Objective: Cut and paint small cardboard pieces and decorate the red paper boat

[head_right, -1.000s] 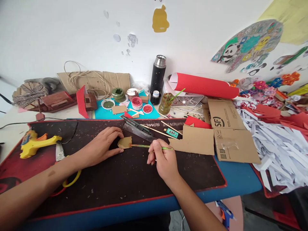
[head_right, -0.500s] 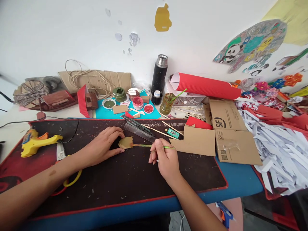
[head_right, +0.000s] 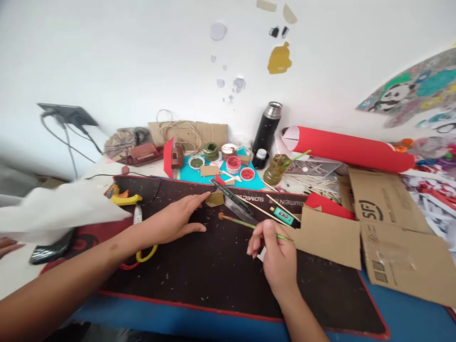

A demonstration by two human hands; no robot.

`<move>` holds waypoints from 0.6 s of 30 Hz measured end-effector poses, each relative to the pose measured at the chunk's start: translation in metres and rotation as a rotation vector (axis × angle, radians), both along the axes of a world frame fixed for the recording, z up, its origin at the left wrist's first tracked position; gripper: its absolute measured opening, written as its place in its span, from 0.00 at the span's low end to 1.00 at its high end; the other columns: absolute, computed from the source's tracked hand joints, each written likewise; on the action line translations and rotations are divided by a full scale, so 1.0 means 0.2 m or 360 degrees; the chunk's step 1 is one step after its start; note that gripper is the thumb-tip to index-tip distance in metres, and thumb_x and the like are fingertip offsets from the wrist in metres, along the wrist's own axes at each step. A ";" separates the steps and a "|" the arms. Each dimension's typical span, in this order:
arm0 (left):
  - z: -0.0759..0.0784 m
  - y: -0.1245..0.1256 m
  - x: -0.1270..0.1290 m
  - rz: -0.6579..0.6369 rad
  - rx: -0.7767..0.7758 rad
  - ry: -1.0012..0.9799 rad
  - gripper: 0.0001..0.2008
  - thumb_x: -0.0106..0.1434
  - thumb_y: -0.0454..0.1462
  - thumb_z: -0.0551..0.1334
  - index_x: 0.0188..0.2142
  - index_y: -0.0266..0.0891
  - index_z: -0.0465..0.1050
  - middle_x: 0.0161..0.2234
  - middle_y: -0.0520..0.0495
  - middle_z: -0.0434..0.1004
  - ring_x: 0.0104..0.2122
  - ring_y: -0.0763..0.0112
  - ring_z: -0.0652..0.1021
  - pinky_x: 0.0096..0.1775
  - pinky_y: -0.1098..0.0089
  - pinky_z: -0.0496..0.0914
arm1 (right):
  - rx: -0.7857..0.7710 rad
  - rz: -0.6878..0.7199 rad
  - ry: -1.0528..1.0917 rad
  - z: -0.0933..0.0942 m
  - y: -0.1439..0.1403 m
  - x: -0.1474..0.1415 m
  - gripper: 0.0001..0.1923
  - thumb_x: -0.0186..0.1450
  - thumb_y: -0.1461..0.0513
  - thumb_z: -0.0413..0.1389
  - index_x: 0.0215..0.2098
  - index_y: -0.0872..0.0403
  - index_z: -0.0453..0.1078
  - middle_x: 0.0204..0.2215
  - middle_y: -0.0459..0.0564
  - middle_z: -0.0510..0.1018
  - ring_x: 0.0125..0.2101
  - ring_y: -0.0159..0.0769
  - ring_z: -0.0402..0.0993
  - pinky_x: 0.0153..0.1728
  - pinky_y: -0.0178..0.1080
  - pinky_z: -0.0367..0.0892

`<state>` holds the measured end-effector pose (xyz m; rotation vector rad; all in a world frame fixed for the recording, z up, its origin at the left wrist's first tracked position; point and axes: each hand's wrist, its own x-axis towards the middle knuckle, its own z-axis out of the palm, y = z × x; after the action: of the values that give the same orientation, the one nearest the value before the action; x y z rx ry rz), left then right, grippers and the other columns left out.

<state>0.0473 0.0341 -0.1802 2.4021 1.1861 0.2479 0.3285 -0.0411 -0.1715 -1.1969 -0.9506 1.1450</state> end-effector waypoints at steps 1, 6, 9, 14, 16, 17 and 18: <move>0.02 -0.01 -0.01 0.0003 0.0004 0.0032 0.41 0.72 0.50 0.65 0.76 0.43 0.49 0.70 0.33 0.68 0.66 0.48 0.73 0.64 0.51 0.70 | 0.0009 -0.0018 0.0028 -0.01 0.00 0.00 0.26 0.71 0.42 0.62 0.28 0.53 0.73 0.17 0.44 0.70 0.17 0.35 0.73 0.17 0.34 0.67; 0.12 -0.08 -0.07 0.0132 0.0169 0.0028 0.30 0.75 0.46 0.62 0.72 0.45 0.61 0.68 0.37 0.71 0.65 0.51 0.73 0.65 0.51 0.70 | 0.0004 -0.0056 0.0138 -0.02 -0.01 0.02 0.25 0.70 0.43 0.63 0.28 0.53 0.73 0.17 0.44 0.69 0.17 0.35 0.71 0.17 0.35 0.66; 0.17 -0.13 -0.10 0.0250 0.0281 -0.0053 0.26 0.76 0.46 0.60 0.70 0.46 0.64 0.65 0.39 0.73 0.63 0.51 0.75 0.64 0.49 0.71 | -0.0001 -0.0087 0.0188 -0.03 -0.02 0.03 0.26 0.69 0.42 0.64 0.27 0.53 0.73 0.16 0.44 0.68 0.17 0.34 0.71 0.17 0.34 0.65; 0.23 -0.11 -0.17 0.0281 0.0243 -0.0086 0.24 0.76 0.50 0.58 0.67 0.45 0.70 0.63 0.38 0.76 0.62 0.51 0.76 0.64 0.48 0.71 | -0.0034 -0.0110 0.0257 -0.02 -0.03 0.03 0.26 0.67 0.41 0.66 0.27 0.53 0.73 0.16 0.43 0.68 0.15 0.34 0.69 0.16 0.34 0.63; 0.28 -0.09 -0.26 0.0425 0.0295 -0.0089 0.26 0.76 0.54 0.57 0.66 0.46 0.71 0.64 0.39 0.75 0.63 0.49 0.75 0.65 0.47 0.70 | -0.0019 -0.0112 0.0265 -0.02 -0.03 0.04 0.26 0.68 0.42 0.66 0.27 0.53 0.73 0.16 0.43 0.68 0.15 0.33 0.69 0.16 0.34 0.63; 0.31 -0.09 -0.33 0.0509 0.0309 -0.0085 0.28 0.75 0.57 0.58 0.66 0.47 0.71 0.64 0.40 0.75 0.63 0.48 0.75 0.65 0.47 0.70 | -0.0010 -0.0117 0.0264 -0.02 -0.04 0.04 0.25 0.68 0.42 0.66 0.27 0.53 0.73 0.16 0.43 0.68 0.15 0.33 0.69 0.16 0.34 0.63; 0.34 -0.09 -0.39 0.0586 0.0327 -0.0071 0.30 0.73 0.60 0.57 0.65 0.48 0.71 0.64 0.40 0.75 0.62 0.47 0.75 0.64 0.47 0.70 | -0.0003 -0.0122 0.0262 -0.02 -0.04 0.05 0.25 0.68 0.43 0.65 0.27 0.53 0.72 0.16 0.43 0.68 0.15 0.33 0.69 0.16 0.33 0.63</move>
<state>-0.0311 0.0159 -0.1126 2.3132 1.6482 0.5594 0.3376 -0.0487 -0.1750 -1.1128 -0.7727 1.1638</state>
